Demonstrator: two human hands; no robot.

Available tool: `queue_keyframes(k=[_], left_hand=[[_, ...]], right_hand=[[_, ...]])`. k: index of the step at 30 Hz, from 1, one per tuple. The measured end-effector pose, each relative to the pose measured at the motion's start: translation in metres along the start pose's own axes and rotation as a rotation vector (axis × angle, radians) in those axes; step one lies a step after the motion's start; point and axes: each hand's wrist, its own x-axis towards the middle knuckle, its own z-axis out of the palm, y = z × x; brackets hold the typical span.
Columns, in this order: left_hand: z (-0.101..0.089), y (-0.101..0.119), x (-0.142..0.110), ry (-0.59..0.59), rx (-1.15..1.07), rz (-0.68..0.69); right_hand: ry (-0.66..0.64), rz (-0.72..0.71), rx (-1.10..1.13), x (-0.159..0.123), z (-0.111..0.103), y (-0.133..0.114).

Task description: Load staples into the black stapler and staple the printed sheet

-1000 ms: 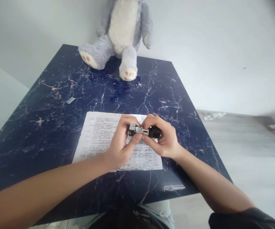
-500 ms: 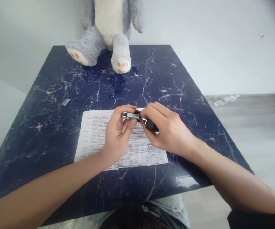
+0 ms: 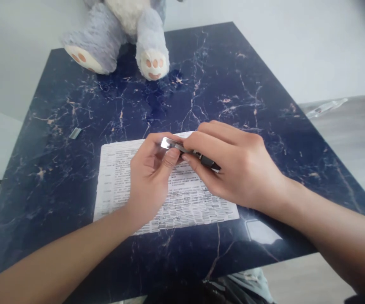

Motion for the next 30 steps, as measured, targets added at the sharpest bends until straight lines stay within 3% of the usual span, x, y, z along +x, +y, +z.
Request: queue_keyframes(k=[4, 12, 17, 24, 30], left_hand=[[0.000, 0.001, 0.000, -0.025, 0.003, -0.039], [-0.001, -0.003, 0.002, 0.044, 0.081, -0.043], [-0.001, -0.003, 0.001, 0.081, 0.104, -0.029], [-0.005, -0.008, 0.001, 0.118, 0.123, -0.007], [-0.004, -0.008, 0.003, 0.111, 0.126, 0.020]], right_hand=[[0.007, 0.022, -0.028, 0.000, 0.000, -0.002], [0.063, 0.036, -0.055, -0.001, 0.008, 0.002], [-0.003, 0.027, -0.158, -0.002, 0.010, 0.000], [0.029, 0.096, 0.058, -0.001, 0.009, 0.000], [0.010, 0.034, -0.096, -0.002, 0.008, 0.002]])
